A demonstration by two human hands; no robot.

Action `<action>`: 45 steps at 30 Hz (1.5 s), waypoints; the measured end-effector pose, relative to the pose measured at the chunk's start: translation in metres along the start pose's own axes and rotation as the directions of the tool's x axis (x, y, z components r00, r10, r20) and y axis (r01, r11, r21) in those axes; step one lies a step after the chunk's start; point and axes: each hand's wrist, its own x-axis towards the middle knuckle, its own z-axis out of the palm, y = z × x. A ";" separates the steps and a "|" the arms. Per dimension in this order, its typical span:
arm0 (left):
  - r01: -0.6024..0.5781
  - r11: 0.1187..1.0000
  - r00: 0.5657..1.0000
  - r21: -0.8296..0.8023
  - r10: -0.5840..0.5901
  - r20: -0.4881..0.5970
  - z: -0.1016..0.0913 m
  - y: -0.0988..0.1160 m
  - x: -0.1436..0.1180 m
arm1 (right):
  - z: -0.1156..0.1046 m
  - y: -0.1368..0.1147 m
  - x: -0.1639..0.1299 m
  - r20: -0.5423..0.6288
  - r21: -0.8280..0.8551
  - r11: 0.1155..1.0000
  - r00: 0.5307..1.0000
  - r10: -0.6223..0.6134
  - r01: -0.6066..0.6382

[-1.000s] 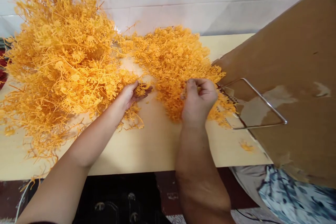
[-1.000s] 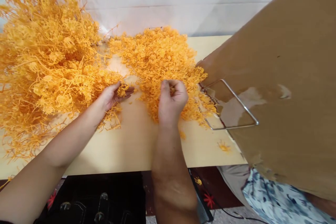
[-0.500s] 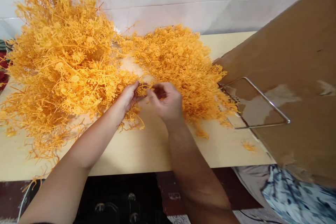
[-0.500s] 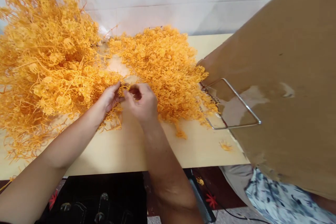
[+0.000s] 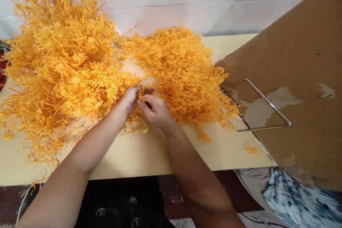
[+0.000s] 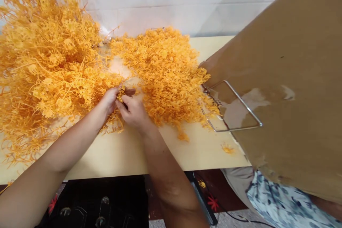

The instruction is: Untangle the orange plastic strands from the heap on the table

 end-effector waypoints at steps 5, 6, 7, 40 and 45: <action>0.036 0.999 0.993 0.025 -0.034 -0.112 0.008 0.002 -0.003 | -0.012 -0.020 -0.012 0.069 0.082 0.996 0.997 -0.043 0.038; 0.028 1.000 0.989 0.013 -0.026 -0.143 0.008 0.003 -0.003 | -0.013 -0.028 -0.015 0.109 0.149 0.986 0.990 -0.085 0.068; 0.014 1.000 0.986 0.002 -0.014 -0.166 0.008 0.003 -0.002 | -0.011 -0.036 -0.018 0.153 0.218 0.971 0.979 -0.135 0.100; 0.034 0.998 0.992 -0.049 -0.028 0.126 0.001 0.008 -0.010 | 0.013 0.010 0.010 0.141 0.729 0.486 0.800 0.584 -0.483; 0.064 0.993 0.989 -0.101 -0.049 0.141 0.003 0.008 -0.011 | 0.015 0.003 0.009 0.188 0.798 0.385 0.799 0.571 -0.463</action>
